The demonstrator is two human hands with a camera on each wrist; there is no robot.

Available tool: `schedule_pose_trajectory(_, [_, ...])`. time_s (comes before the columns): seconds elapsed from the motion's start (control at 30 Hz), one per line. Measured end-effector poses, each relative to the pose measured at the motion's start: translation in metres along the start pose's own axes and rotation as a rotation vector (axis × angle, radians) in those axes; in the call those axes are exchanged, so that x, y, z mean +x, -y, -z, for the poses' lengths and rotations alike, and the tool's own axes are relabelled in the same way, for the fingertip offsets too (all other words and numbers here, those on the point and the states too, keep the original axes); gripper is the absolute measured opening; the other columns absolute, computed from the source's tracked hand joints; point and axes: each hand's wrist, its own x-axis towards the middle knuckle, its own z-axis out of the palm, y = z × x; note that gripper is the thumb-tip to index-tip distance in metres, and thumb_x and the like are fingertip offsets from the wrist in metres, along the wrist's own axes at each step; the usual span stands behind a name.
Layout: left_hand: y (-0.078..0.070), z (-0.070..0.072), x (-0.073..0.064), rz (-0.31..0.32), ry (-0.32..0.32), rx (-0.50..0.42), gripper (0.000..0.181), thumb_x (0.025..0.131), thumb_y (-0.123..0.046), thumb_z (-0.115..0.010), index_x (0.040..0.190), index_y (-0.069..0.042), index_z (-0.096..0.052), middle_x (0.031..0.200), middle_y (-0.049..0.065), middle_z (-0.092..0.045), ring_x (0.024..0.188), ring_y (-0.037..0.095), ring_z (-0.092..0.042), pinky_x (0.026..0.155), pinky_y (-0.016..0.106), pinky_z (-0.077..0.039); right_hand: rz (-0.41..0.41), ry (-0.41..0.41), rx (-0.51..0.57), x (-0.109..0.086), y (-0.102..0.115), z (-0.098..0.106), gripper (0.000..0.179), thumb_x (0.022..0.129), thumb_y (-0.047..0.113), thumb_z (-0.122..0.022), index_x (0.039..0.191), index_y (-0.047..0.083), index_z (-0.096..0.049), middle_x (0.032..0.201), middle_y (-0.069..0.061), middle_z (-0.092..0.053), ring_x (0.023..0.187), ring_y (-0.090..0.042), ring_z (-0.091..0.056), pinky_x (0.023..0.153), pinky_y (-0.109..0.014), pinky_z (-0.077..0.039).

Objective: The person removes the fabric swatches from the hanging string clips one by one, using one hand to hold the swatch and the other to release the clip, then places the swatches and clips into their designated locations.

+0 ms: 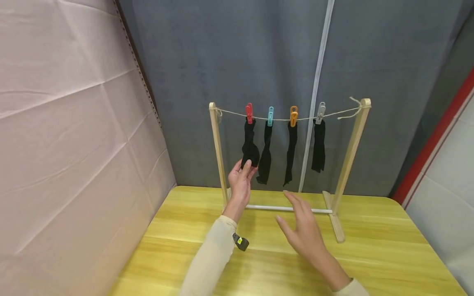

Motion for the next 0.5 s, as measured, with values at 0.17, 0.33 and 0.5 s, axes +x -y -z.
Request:
schedule_pose_trajectory(0.17, [0.0,-0.001,0.001,-0.018,-0.019,-0.004,0.015,0.1,-0.009,-0.073,0.112,-0.002,-0.071,0.106,0.007,-0.077,0.087,0.012,-0.078,0.086,0.029,-0.066,0.022,-0.025,0.036,0.021,0.012,-0.001,0.074,0.091,0.019,-0.082,0.156,0.009,-0.049,0.154,-0.014,-0.055,0.141,-0.034,-0.053,0.112,-0.057,-0.047])
schedule_pose_trajectory(0.33, [-0.001,-0.001,0.002,-0.025,-0.035,-0.004,0.012,0.099,-0.008,-0.073,0.11,-0.003,-0.071,0.108,0.007,-0.075,0.087,0.012,-0.078,0.085,0.028,-0.066,0.054,-0.054,0.063,0.037,0.018,-0.002,0.073,0.091,0.018,-0.082,0.155,0.006,-0.05,0.153,-0.015,-0.056,0.14,-0.034,-0.054,0.111,-0.056,-0.048])
schedule_pose_trajectory(0.5, [-0.002,0.002,0.002,-0.031,-0.036,0.008,0.012,0.099,-0.009,-0.074,0.109,-0.004,-0.072,0.107,0.007,-0.076,0.087,0.012,-0.078,0.086,0.029,-0.066,0.109,-0.094,0.06,0.051,0.021,-0.006,0.078,0.086,0.015,-0.088,0.154,0.004,-0.051,0.152,-0.015,-0.057,0.138,-0.036,-0.055,0.108,-0.058,-0.051])
